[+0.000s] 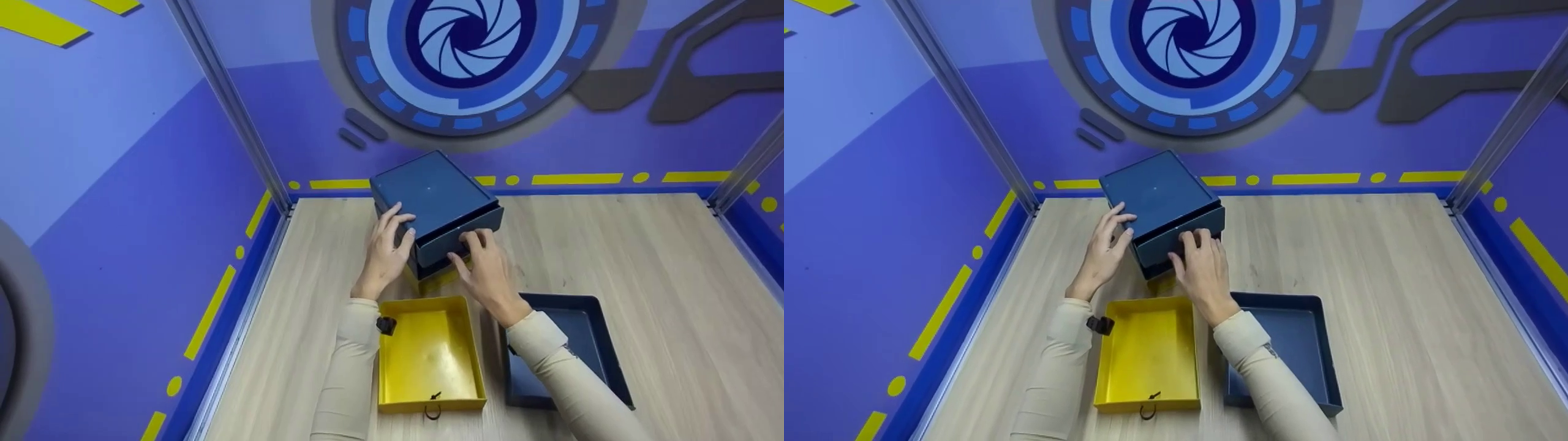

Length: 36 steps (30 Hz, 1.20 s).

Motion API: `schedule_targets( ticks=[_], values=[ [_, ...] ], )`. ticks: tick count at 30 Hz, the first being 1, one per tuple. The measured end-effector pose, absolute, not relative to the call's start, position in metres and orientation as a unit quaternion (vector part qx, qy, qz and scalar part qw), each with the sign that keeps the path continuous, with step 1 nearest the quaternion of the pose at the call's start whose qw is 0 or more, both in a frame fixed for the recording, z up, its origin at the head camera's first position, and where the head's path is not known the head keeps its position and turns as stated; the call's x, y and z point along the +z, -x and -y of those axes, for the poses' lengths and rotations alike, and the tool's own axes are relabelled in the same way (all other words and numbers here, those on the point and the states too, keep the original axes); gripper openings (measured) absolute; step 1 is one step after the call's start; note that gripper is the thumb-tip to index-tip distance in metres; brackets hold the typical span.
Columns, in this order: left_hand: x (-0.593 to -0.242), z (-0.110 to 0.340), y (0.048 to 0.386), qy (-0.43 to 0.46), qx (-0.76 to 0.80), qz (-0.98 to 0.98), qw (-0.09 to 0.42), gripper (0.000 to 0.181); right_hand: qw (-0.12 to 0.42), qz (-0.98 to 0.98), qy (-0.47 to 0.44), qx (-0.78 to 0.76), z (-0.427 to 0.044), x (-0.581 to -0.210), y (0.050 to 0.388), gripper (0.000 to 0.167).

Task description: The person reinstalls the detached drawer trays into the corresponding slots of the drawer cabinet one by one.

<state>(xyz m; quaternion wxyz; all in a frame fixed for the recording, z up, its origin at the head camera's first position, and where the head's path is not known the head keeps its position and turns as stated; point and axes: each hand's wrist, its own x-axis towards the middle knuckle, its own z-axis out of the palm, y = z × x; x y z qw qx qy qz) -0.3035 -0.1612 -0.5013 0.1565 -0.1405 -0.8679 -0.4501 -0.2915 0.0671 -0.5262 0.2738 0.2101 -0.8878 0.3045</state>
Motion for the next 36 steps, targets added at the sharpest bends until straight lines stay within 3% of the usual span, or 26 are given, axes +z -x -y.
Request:
schedule_targets(
  ticks=[21,36],
  values=[
    [-0.5,0.161,0.304,0.126,-0.451,0.871,0.15,0.035,0.209,0.917,-0.188,0.283,-0.056,-0.52,0.297,0.045],
    [-0.503,0.162,0.306,0.139,-0.461,0.862,0.157,0.036,0.175,0.928,-0.208,0.255,-0.096,-0.502,0.263,0.052]
  ],
)
